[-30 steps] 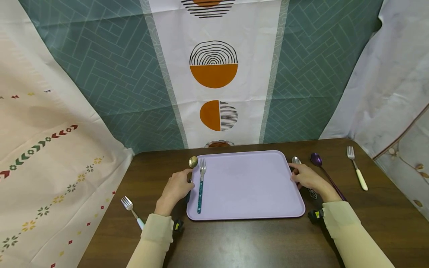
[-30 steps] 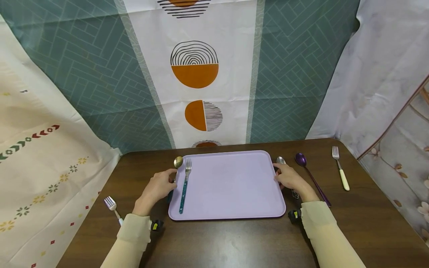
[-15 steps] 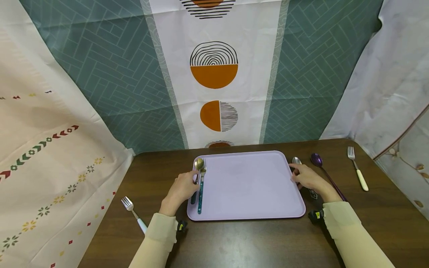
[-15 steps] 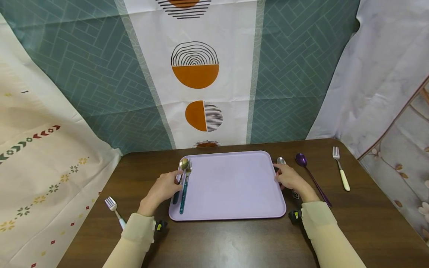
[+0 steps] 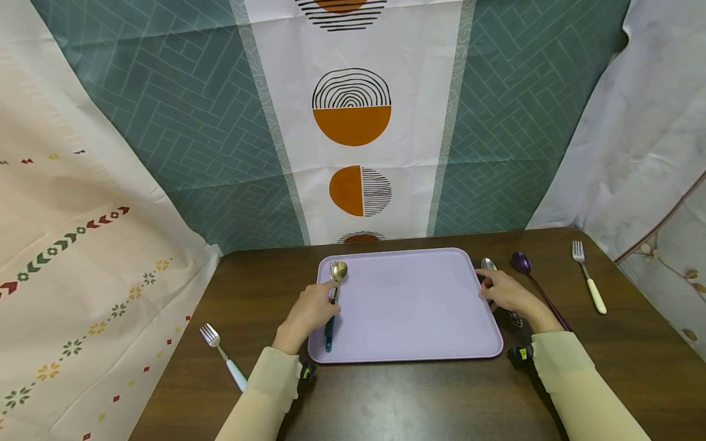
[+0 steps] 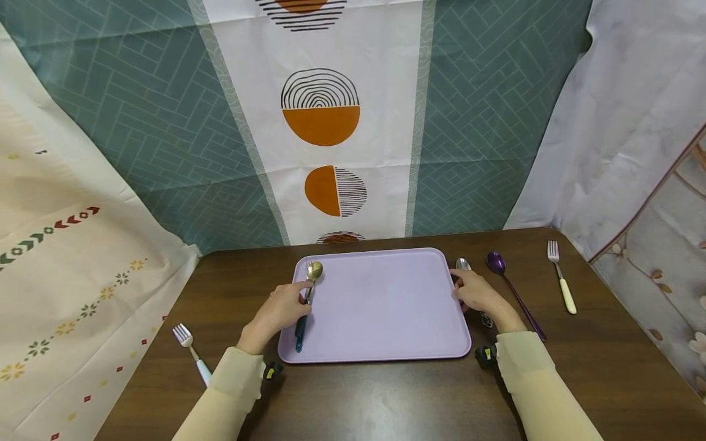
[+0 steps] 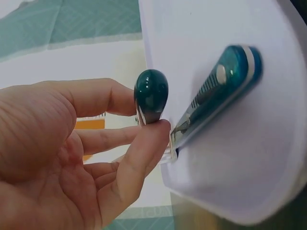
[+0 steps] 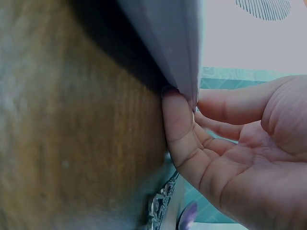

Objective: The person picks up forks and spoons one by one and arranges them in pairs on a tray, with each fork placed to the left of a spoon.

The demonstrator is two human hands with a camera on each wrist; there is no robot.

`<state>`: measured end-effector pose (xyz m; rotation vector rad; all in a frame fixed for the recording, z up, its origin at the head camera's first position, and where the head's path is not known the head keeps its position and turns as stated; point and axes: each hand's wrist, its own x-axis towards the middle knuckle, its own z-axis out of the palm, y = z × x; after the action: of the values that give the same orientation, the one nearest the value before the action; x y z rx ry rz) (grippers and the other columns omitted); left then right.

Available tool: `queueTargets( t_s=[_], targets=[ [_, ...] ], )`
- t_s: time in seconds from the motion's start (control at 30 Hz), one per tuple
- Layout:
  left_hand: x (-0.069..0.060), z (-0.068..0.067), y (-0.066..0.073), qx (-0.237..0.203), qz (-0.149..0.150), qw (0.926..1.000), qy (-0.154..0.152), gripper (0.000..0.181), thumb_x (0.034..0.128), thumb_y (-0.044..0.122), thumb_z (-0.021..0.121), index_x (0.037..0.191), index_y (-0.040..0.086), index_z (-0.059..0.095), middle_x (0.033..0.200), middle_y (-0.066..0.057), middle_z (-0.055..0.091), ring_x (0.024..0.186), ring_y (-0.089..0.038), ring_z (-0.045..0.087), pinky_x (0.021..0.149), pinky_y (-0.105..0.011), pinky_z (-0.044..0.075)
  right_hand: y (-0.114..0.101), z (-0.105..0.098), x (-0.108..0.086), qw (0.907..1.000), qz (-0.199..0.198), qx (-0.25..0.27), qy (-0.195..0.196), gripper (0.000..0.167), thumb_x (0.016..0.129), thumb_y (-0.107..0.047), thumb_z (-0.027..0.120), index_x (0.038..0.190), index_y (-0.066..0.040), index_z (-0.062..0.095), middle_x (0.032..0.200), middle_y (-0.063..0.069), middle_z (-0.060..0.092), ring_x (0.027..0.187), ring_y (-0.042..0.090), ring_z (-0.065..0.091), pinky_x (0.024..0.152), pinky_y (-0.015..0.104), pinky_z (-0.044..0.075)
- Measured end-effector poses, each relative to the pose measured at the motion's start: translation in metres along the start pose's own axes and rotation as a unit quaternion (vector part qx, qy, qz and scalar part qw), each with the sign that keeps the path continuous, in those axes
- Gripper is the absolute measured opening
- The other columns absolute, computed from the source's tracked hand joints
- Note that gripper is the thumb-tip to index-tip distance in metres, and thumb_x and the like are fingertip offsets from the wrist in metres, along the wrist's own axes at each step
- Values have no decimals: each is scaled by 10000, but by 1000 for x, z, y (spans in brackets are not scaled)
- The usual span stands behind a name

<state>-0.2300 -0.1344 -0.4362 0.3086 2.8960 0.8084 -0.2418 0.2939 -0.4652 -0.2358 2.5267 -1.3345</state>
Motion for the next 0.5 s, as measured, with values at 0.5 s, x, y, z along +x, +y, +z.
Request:
queueTargets(
  t_s=[0.5],
  targets=[
    [3,9,13,236,142,9996,-43,467,863,40,696,1328,10,663,796,-55,599,652,-199,558,535,-306,454,-3,1,-2,10000,-81,-56,4,640,922,105,528,1485,243,258,920,173,534,777,234,630,633,416,612]
  ],
)
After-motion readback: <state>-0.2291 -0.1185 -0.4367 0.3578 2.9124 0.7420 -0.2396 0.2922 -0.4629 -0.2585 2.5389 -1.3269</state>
